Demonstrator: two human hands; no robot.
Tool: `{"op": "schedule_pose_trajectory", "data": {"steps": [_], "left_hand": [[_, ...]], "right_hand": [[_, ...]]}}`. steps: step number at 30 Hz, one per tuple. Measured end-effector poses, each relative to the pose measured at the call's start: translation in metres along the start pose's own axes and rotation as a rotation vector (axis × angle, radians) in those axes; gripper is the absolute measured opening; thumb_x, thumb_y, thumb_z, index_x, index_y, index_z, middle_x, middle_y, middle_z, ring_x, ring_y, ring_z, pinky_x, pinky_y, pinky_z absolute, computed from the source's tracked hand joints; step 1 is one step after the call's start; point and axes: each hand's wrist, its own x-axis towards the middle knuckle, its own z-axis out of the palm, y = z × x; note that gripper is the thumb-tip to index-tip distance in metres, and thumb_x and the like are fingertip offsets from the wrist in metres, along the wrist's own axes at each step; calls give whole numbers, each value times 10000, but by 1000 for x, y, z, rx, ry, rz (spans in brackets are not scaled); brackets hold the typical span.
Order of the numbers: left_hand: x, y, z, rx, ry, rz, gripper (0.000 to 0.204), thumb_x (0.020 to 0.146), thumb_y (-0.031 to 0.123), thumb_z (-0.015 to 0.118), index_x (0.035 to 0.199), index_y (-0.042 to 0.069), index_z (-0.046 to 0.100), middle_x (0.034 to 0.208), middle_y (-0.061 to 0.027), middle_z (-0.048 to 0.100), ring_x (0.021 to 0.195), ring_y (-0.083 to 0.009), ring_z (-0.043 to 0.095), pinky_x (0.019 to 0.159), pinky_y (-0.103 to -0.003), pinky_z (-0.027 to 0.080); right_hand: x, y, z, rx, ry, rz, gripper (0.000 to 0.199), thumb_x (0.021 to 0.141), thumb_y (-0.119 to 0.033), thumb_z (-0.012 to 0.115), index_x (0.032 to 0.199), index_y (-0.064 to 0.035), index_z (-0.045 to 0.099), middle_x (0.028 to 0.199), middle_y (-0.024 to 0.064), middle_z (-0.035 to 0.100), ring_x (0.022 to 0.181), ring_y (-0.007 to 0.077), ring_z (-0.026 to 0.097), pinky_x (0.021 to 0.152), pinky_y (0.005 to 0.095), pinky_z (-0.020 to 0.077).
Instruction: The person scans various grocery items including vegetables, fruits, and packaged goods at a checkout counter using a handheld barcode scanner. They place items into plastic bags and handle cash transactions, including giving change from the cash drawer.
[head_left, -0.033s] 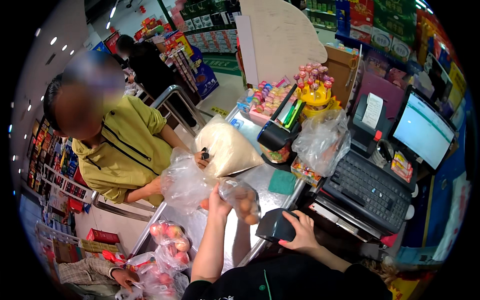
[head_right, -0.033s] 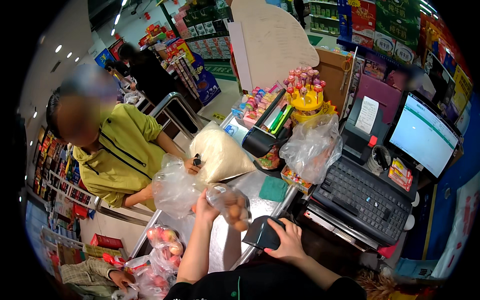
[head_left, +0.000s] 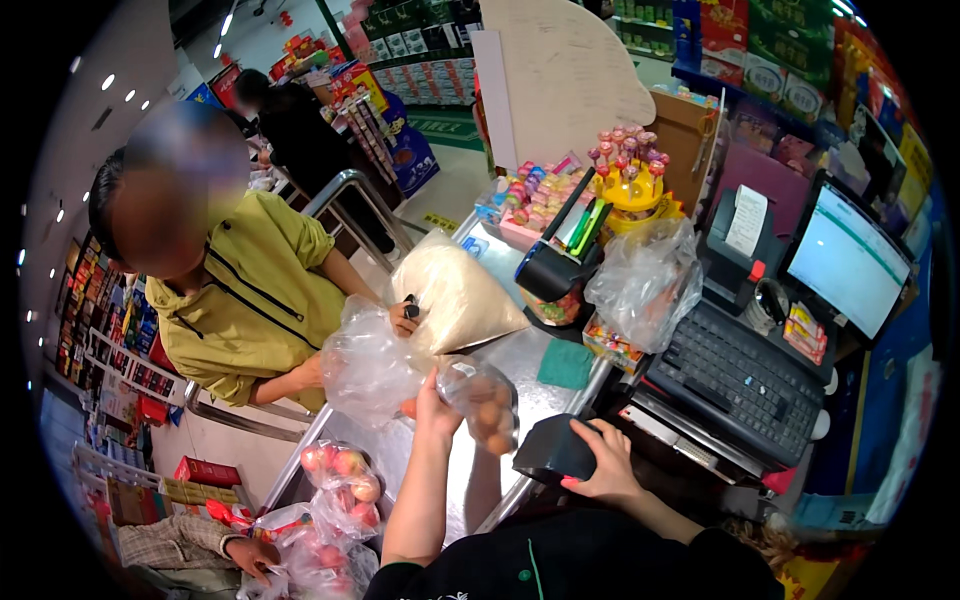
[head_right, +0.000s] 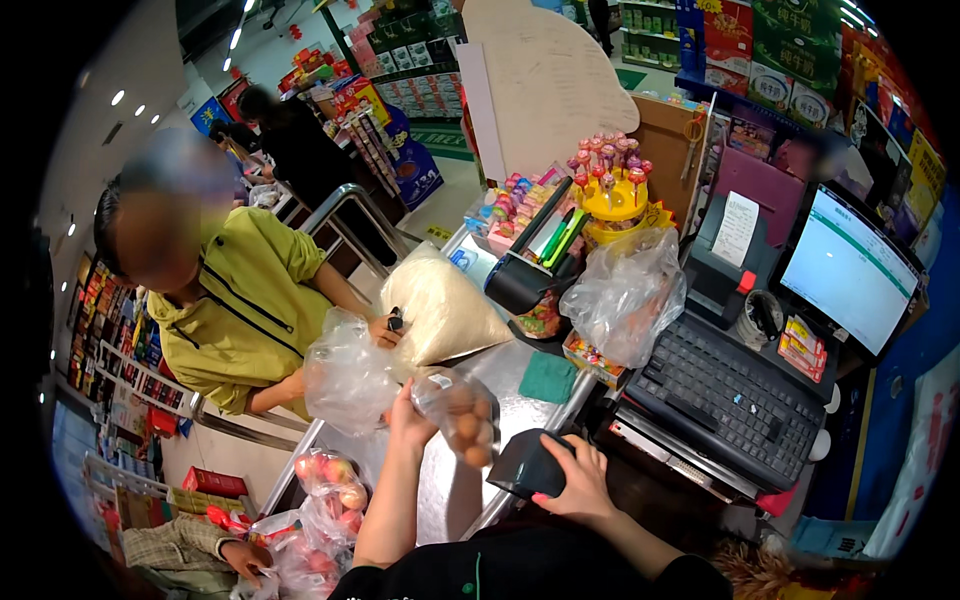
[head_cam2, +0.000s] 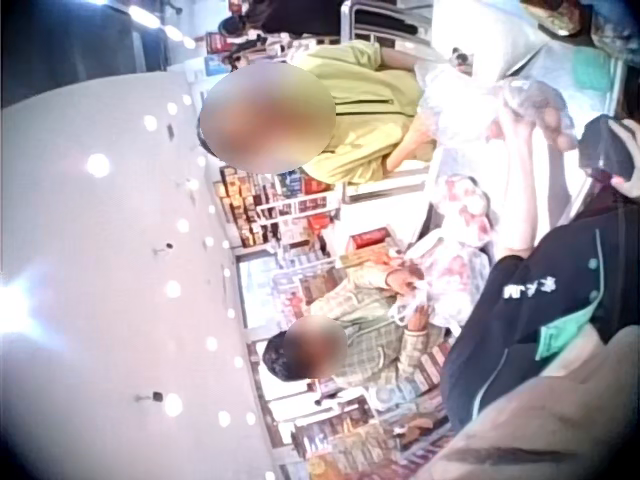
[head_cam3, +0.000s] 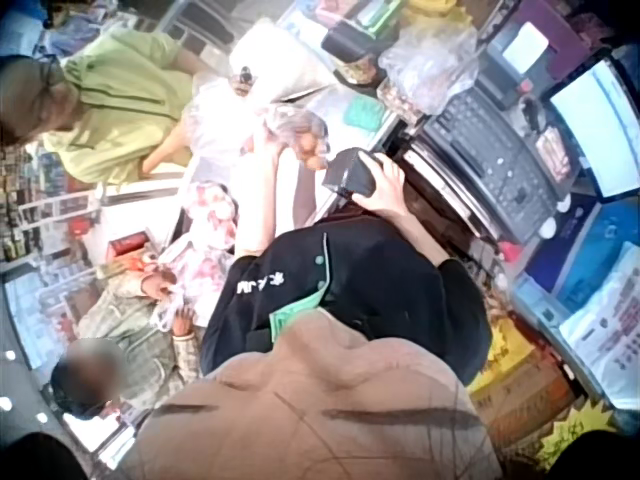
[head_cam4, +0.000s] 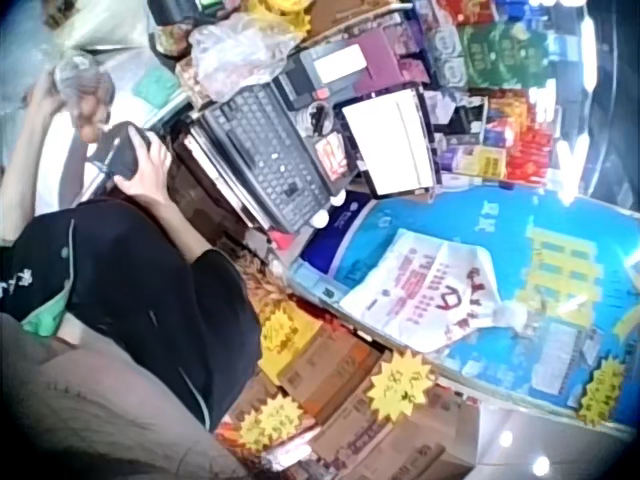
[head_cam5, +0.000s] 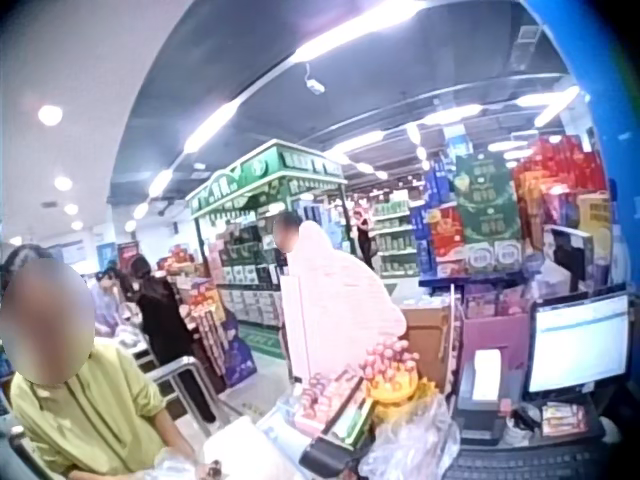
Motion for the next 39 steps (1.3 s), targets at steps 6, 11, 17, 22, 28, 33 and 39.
{"op": "schedule_pose_trajectory", "data": {"steps": [6, 11, 17, 22, 28, 33, 39], "left_hand": [[-78, -17, 74, 118, 359, 146, 433, 964, 355, 442, 1227, 22, 524, 1175, -158, 597, 1072, -327, 571, 975, -476, 424], [-115, -38, 71, 119, 312, 171, 464, 963, 350, 438, 1267, 1, 476, 1188, -178, 586, 1096, -331, 563, 978, -463, 429], [-151, -62, 59, 91, 363, 256, 320, 970, 278, 456, 1122, 12, 550, 1063, -144, 630, 981, -271, 616, 895, -404, 482], [-183, -50, 38, 1, 345, 255, 348, 957, 259, 493, 1179, -9, 518, 1120, -140, 608, 1048, -273, 585, 932, -411, 457], [-223, -10, 19, 4, 418, 431, 374, 950, 267, 506, 1215, 4, 491, 1130, -138, 600, 1057, -292, 573, 912, -444, 466], [-249, 47, -9, -96, 274, 452, 355, 919, 287, 542, 1158, 25, 527, 1068, -130, 613, 982, -285, 592, 866, -436, 492], [-233, 101, -24, -131, 481, 583, 318, 914, 321, 553, 1008, 18, 574, 931, -128, 614, 896, -295, 591, 849, -449, 491]], "right_hand": [[16, -13, -25, 185, 159, 10, 905, 533, -206, 834, 1345, -129, 443, 1268, 135, 421, 1181, 322, 406, 1007, 438, 280], [71, -57, 2, -17, 401, -201, 914, 525, -204, 833, 1346, -144, 437, 1280, 170, 406, 1181, 361, 394, 991, 479, 268], [95, -93, 59, -211, 324, -606, 862, 578, -384, 787, 1351, -219, 442, 1293, 172, 391, 1204, 342, 383, 977, 520, 246], [83, -96, 62, -54, 146, -461, 920, 528, -169, 809, 1360, -145, 419, 1304, 173, 403, 1207, 371, 385, 1003, 487, 266], [76, -49, 42, -19, 167, -170, 971, 499, -103, 827, 1376, -121, 411, 1298, 157, 412, 1212, 350, 387, 1036, 462, 237], [63, -34, 25, -116, 167, -152, 945, 518, -154, 819, 1373, -125, 417, 1279, 161, 421, 1184, 350, 402, 1016, 454, 251], [58, -26, 25, -125, 193, -92, 913, 539, -194, 805, 1365, -122, 423, 1270, 165, 423, 1175, 350, 404, 1010, 452, 256]]}}
